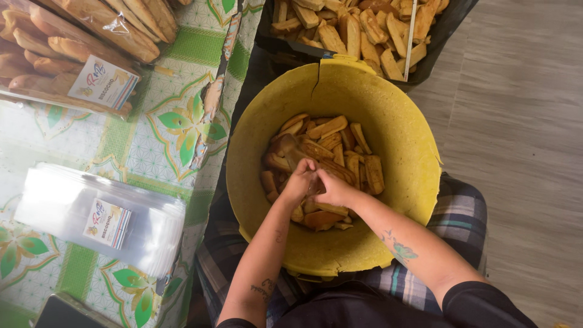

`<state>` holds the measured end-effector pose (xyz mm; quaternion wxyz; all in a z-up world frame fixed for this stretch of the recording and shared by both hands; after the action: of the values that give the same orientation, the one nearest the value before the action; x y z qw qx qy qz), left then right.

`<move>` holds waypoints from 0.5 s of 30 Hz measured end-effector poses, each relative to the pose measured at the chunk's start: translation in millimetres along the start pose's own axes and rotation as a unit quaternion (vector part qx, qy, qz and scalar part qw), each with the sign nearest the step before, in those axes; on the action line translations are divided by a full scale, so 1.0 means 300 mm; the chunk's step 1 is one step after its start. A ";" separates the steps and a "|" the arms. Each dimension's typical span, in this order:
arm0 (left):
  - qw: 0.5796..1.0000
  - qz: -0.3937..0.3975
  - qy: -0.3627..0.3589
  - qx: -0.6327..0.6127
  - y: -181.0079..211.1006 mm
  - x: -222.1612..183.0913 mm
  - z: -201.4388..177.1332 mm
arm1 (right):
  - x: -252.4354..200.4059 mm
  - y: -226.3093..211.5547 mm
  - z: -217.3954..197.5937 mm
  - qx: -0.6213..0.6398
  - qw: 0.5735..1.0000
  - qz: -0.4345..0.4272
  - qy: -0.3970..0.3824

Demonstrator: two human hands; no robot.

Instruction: The person packs biscuits from a yellow bucket into clear plastic bags. They open the bags, fill them with biscuits, and place the filled bags on a nearby table.

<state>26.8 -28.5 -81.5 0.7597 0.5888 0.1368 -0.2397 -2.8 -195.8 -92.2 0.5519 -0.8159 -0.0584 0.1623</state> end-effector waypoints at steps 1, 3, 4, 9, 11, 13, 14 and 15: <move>0.999 -0.030 -0.009 -0.007 0.000 -0.007 -0.004 | -0.002 0.000 0.011 0.043 0.999 0.009 -0.011; 0.999 -0.038 -0.039 -0.002 -0.006 -0.011 0.004 | -0.002 0.005 0.020 0.124 0.991 0.027 -0.034; 0.998 -0.016 -0.059 0.011 -0.011 -0.011 0.012 | -0.006 0.006 0.023 0.121 0.992 0.016 -0.025; 0.983 -0.007 -0.006 0.181 -0.059 0.004 0.017 | -0.023 -0.004 0.037 0.037 0.994 0.101 0.000; 0.985 -0.015 0.017 0.170 -0.068 0.024 0.006 | -0.017 -0.006 0.008 0.196 0.962 0.181 -0.053; 0.991 -0.060 0.018 0.116 -0.074 0.040 -0.007 | -0.010 -0.003 -0.020 0.281 0.929 0.225 -0.082; 0.992 -0.082 0.019 0.090 -0.075 0.044 -0.014 | -0.005 -0.002 -0.024 0.290 0.925 0.229 -0.085; 0.992 -0.086 0.023 0.088 -0.077 0.046 -0.015 | -0.004 0.002 -0.026 0.299 0.921 0.233 -0.089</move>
<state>26.7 -31.5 -108.8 0.6780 0.6450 0.1828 -0.3016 -1.3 -203.1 -89.9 0.7091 -0.5856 0.1358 0.3685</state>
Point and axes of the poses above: each hand's wrist, its own x-axis towards the middle knuckle, its own z-axis out of the palm, y = z × x, the point moved 1 cm from there along x, towards the middle knuckle, and after that the axes turned 12 degrees about y, right-handed, at the moved point
